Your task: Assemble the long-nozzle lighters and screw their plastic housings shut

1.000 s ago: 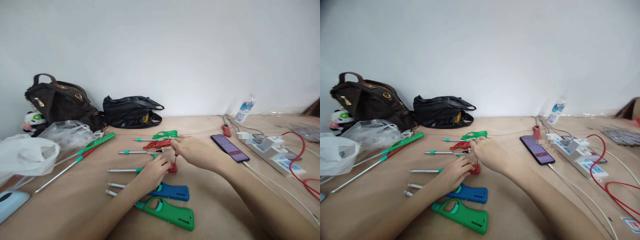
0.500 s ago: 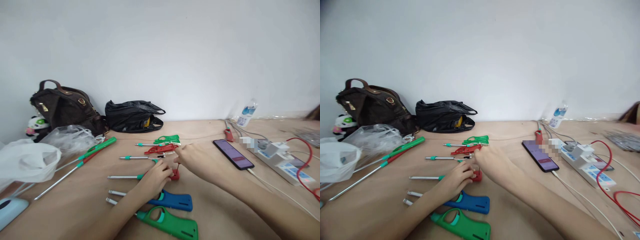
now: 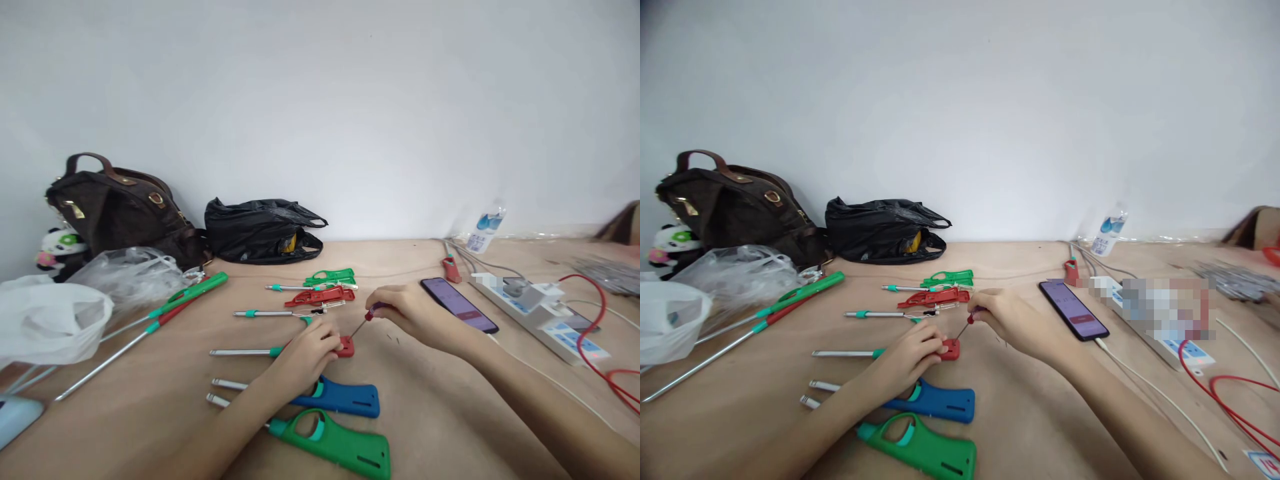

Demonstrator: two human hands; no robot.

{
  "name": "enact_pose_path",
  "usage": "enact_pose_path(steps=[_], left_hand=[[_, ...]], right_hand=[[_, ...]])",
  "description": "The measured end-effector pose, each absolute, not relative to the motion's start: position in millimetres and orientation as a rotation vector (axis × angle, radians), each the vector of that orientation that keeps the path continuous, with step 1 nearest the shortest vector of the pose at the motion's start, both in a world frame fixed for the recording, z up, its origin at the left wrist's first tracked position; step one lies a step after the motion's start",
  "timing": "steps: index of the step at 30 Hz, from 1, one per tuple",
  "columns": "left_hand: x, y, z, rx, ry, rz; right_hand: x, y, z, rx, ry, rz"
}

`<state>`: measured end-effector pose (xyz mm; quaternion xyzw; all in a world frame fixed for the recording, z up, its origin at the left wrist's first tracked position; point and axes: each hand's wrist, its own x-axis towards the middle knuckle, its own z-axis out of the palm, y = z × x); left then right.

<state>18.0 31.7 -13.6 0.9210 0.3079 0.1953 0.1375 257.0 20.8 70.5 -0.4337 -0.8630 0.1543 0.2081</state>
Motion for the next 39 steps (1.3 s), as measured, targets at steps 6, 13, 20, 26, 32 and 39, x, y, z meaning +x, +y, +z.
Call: enact_pose_path(steps=[6,13,20,26,32,39], left_hand=[[18,32,-13,2.657,0.891,0.554],[19,32,-13,2.659,0.867,0.552],[19,34,-16,2.691,0.897,0.503],[19,33,-14,2.700,0.917,0.486],[18,31,-12,2.685,0.922,0.473],[25,15,23,2.572,0.740,0.690]], right_hand=[[255,23,72,-1.224,-2.443,0.343],[251,26,73,-1.086,-2.599,0.191],[238,34,73,-1.236,-2.747,-0.189],[208,15,86,-1.408,-2.716,-0.383],[226,31,94,-1.572,-2.513,-0.135],[285,68,32,-2.162,-2.068,-0.465]])
